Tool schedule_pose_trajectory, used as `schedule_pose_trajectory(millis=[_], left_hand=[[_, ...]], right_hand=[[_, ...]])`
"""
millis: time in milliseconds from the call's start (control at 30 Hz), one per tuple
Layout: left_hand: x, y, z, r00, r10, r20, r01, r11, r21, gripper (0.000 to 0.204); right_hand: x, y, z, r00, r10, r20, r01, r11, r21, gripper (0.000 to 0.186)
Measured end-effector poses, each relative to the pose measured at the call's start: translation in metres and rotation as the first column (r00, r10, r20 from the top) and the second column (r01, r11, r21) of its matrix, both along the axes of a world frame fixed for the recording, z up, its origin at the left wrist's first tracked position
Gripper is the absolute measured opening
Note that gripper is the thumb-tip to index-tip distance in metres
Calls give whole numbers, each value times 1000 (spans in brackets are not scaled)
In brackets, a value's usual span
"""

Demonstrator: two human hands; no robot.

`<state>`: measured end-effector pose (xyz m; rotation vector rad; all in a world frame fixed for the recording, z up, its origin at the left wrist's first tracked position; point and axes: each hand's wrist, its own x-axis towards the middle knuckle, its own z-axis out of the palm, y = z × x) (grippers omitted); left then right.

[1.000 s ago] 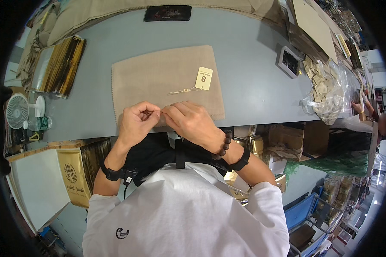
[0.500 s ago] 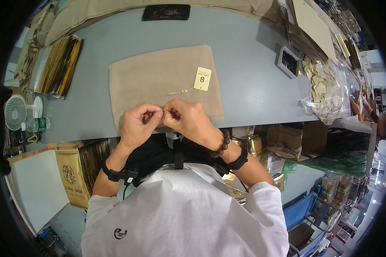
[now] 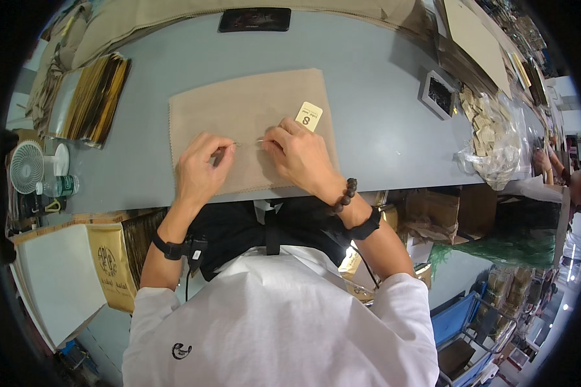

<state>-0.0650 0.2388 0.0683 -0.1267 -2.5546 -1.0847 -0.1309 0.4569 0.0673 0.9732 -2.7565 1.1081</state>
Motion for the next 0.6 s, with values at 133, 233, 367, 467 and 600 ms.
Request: schedule_pose_trajectory(millis=[133,233,367,467,600], left_hand=[[-9,-3,0,993,-79,-87,66,989,-136,10],[-12,-3,-1,964,-190,-188,145,963,-229,12],[-5,-2,-2,948,-214,-237,170,967,-191,15],[6,0,-6,978,-81,-193,98,992,78,14],[18,-6,-7,987,-2,162,-75,881,467,7]], right_hand=[[-4,-2,15,984,103,144,-106,994,20,14],[-8,-9,21,983,119,139,-125,992,35,14],[-10,-17,19,990,77,114,-90,989,116,13],[-4,-18,15,997,51,54,-56,994,98,13],[17,-22,11,981,20,-191,-46,990,-135,22]])
